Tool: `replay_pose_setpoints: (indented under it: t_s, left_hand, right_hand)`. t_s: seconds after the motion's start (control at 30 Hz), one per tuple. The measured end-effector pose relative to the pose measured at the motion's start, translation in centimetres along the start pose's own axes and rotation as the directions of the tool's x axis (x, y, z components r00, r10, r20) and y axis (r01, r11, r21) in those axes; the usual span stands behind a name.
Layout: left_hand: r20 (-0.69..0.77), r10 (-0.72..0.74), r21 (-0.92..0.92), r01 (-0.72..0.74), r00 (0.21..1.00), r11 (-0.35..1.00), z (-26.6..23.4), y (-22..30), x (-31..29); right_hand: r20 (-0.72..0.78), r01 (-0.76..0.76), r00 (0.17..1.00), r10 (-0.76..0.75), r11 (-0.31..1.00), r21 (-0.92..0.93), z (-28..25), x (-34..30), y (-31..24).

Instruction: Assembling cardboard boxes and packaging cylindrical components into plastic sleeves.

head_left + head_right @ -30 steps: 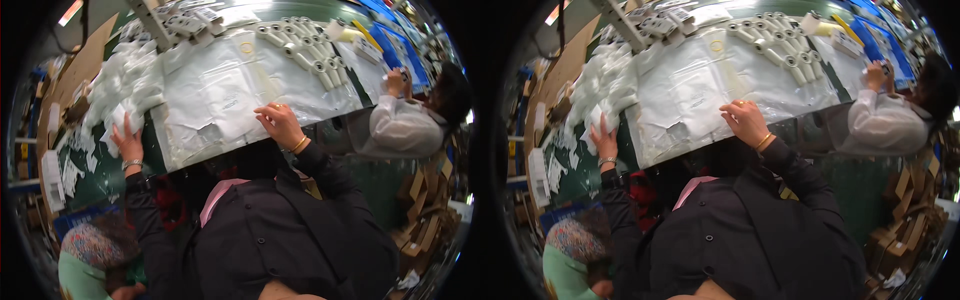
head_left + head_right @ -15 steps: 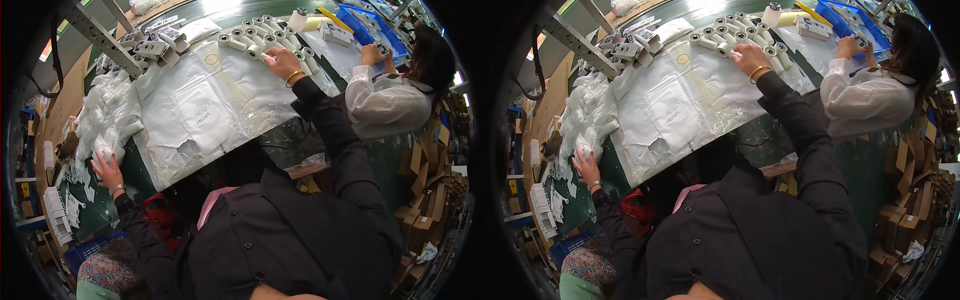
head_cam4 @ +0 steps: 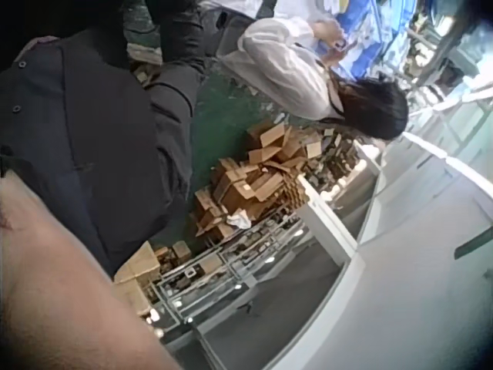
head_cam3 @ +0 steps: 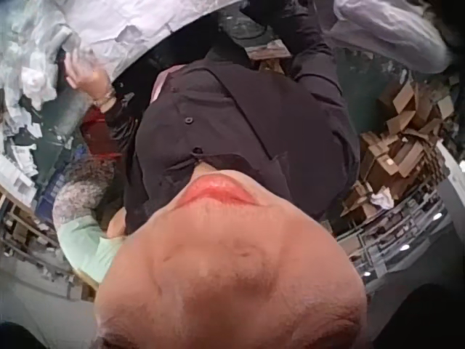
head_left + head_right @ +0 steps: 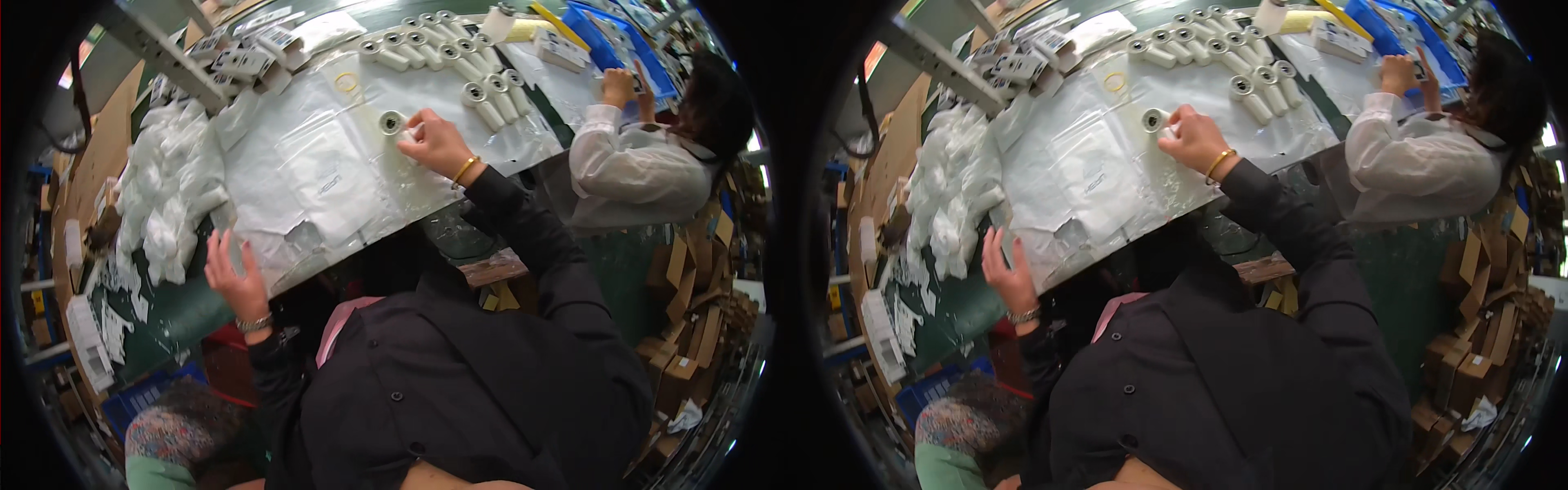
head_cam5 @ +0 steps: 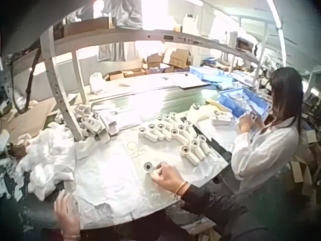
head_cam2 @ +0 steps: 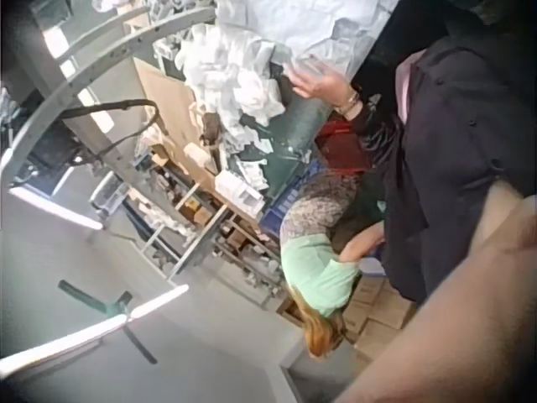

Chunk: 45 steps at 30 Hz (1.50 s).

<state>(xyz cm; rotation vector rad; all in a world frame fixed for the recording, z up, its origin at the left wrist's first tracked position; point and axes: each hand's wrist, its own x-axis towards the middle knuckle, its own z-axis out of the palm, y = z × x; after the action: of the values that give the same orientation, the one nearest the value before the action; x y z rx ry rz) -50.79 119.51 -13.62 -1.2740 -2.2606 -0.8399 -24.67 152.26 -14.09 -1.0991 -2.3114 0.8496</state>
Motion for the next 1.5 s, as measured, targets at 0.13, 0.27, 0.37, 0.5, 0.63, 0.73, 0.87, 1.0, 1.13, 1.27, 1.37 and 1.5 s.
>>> replay_pose_setpoints:
  t_s: [0.13,0.27,0.37,0.5,0.63,0.73,0.87,1.0,1.13,1.27,1.37,1.5]
  left_hand:
    - [0.135,0.055,-0.21,-0.025,0.989,0.977,3.3,4.3,-0.1]
    - [0.271,0.117,-0.301,-0.032,0.956,0.953,4.7,7.8,-0.6]
    - [0.304,0.245,-0.321,-0.144,0.921,0.936,5.7,9.2,-0.6]
    - [0.271,0.289,-0.276,-0.214,0.918,0.937,5.3,8.4,-1.1]
    - [0.211,0.34,-0.254,-0.284,0.916,0.924,7.4,8.9,-3.0]
    - [0.131,0.318,-0.106,-0.305,0.939,0.946,9.1,9.2,-4.4]
    - [0.136,0.256,-0.159,-0.234,0.957,0.959,7.8,9.4,-4.8]
    - [0.184,0.275,-0.17,-0.245,0.944,0.954,8.5,9.5,-4.1]
    - [0.141,0.29,-0.164,-0.266,0.947,0.95,9.5,9.5,-4.4]
    - [0.146,0.27,-0.157,-0.247,0.952,0.956,9.7,9.6,-4.4]
    - [0.159,0.268,-0.15,-0.245,0.95,0.958,9.5,9.7,-4.4]
    - [0.129,0.244,-0.187,-0.218,0.961,0.958,10.1,9.9,-4.6]
  right_hand:
    - [-0.034,-0.034,0.999,0.035,0.999,0.005,-0.5,-2.9,-0.2]
    - [-0.055,0.16,0.982,-0.18,0.954,-0.254,-0.4,-2.9,0.8]
    - [-0.126,0.398,0.856,-0.501,0.796,-0.457,-0.1,-1.3,1.6]
    - [-0.199,0.476,0.773,-0.602,0.759,-0.444,1.1,-0.1,-1.0]
    - [-0.054,0.266,0.932,-0.358,0.777,-0.571,2.4,-1.0,2.7]
    - [-0.03,0.214,0.959,-0.281,0.79,-0.574,2.5,-1.7,-0.1]
    - [0.063,0.056,0.998,-0.025,0.83,-0.556,2.0,-2.7,-4.2]
    - [0.025,0.219,0.969,-0.246,0.806,-0.55,2.5,-1.7,-2.2]
    - [0.03,0.258,0.956,-0.292,0.787,-0.56,2.7,-1.6,-2.0]
    - [0.02,0.256,0.962,-0.273,0.87,-0.421,2.4,-2.6,-4.0]
    - [0.053,0.132,0.991,-0.126,0.98,-0.147,1.5,-5.5,-6.8]
    - [0.099,0.185,0.969,-0.227,0.929,0.32,2.4,-8.8,-7.1]
